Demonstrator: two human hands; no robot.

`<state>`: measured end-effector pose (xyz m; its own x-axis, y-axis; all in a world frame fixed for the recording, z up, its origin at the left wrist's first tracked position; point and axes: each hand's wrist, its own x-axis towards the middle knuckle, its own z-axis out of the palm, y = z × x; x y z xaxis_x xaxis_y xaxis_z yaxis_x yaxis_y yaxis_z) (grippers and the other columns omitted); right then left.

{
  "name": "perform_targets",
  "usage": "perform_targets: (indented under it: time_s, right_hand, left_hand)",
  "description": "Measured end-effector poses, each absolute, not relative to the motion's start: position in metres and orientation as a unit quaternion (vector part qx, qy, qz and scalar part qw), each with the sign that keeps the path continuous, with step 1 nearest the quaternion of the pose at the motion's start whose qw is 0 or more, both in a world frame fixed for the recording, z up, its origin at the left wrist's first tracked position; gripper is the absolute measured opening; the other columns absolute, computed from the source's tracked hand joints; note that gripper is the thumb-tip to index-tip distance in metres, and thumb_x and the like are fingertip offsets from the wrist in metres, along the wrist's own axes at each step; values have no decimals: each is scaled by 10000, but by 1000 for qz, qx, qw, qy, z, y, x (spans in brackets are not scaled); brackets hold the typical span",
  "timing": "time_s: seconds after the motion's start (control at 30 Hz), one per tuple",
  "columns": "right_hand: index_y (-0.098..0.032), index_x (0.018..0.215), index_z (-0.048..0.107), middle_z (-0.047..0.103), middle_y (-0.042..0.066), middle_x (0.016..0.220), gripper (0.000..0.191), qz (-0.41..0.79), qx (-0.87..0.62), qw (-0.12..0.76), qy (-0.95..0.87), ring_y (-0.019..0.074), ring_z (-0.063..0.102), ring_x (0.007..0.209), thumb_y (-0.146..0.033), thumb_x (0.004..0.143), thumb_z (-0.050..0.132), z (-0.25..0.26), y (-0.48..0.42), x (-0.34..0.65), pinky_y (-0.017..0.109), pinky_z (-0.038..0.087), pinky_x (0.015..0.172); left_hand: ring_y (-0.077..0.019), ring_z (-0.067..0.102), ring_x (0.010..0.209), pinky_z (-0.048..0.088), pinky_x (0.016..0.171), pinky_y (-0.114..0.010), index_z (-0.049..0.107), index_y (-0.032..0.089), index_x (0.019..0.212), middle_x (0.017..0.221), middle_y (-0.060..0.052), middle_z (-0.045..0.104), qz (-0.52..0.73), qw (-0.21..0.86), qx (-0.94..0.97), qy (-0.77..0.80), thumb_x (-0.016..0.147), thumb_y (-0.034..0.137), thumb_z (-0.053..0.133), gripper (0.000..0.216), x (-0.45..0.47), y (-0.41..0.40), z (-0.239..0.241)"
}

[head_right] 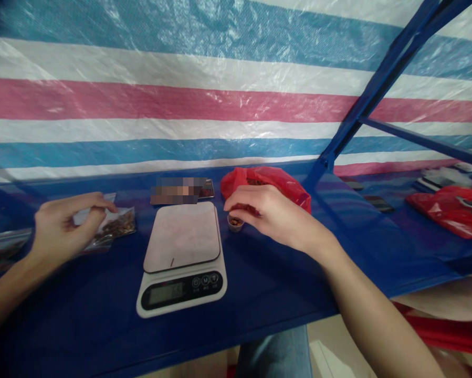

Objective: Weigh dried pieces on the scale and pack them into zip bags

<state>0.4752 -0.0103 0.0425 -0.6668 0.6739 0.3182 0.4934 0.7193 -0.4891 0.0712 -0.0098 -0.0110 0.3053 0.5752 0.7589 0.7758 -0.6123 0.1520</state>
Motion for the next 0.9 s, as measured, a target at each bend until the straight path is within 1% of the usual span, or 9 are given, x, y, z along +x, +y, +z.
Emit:
perform_targets:
  time_s: [0.1, 0.2, 0.3, 0.43, 0.57, 0.63, 0.73, 0.77, 0.9]
  right_hand:
    - [-203, 1055, 749, 745, 39, 1002, 136, 179, -307, 186, -916, 167, 691, 891, -171, 1021, 621, 33, -4, 472, 294, 511, 817]
    - [-197, 1029, 758, 726, 43, 1007, 125, 183, -306, 172, -918, 162, 678, 890, -169, 1015, 637, 30, 0, 473, 288, 500, 835]
    - [-194, 1011, 770, 719, 46, 1001, 111, 193, -300, 185, -916, 158, 678, 884, -190, 1009, 660, 30, 1, 474, 278, 500, 829]
    - [-196, 1015, 776, 720, 45, 988, 121, 207, -303, 206, -907, 162, 680, 869, -291, 995, 704, 31, 4, 476, 284, 505, 818]
    - [-197, 1053, 775, 718, 59, 1029, 200, 210, -310, 220, -901, 176, 681, 917, -316, 1047, 614, 30, 6, 480, 308, 510, 862]
    - [-199, 1147, 765, 714, 75, 1119, 216, 217, -320, 210, -898, 203, 684, 1005, -341, 1005, 684, 29, 8, 481, 333, 514, 922]
    - [-217, 1301, 717, 696, 82, 1223, 519, 241, -341, 163, -894, 242, 683, 1093, -387, 837, 872, 25, 10, 482, 363, 522, 971]
    - [-220, 1297, 720, 700, 75, 1210, 534, 246, -345, 148, -894, 239, 687, 1077, -383, 817, 888, 23, 10, 481, 362, 528, 959]
    - [-203, 1148, 766, 722, 55, 1066, 285, 240, -349, 150, -893, 195, 686, 923, -340, 901, 807, 20, 12, 481, 332, 538, 855]
  left_hand:
    - [-108, 699, 598, 504, 631, -185, 714, 185, 712, 680, 20, 722, -410, 125, -799, -421, 895, 147, 532, 261, 69, -9, -13]
    - [-98, 681, 577, 488, 599, -182, 707, 185, 713, 683, 23, 714, -411, 124, -801, -416, 899, 138, 531, 260, 69, -9, -14]
    - [-92, 677, 567, 489, 602, -176, 703, 179, 707, 673, 23, 709, -413, 131, -806, -404, 896, 134, 532, 259, 69, -9, -12]
    - [-83, 656, 540, 470, 574, -177, 705, 176, 708, 669, 26, 704, -405, 136, -811, -400, 891, 124, 530, 259, 69, -10, -11]
    - [-84, 649, 539, 464, 570, -185, 704, 172, 700, 667, 25, 697, -407, 133, -807, -406, 894, 121, 524, 269, 70, -11, -11]
    - [-84, 646, 541, 462, 571, -185, 705, 167, 699, 665, 21, 693, -404, 133, -807, -410, 896, 119, 520, 274, 70, -11, -10]
    - [-82, 642, 546, 463, 579, -185, 710, 151, 702, 672, 11, 694, -400, 132, -809, -410, 897, 120, 522, 272, 71, -12, -9]
    - [-81, 640, 545, 463, 580, -185, 710, 148, 700, 672, 9, 694, -401, 130, -809, -409, 896, 118, 521, 274, 71, -13, -9]
    - [-83, 643, 557, 462, 588, -188, 707, 147, 695, 679, 8, 700, -401, 119, -808, -415, 896, 112, 516, 279, 73, -14, -7]
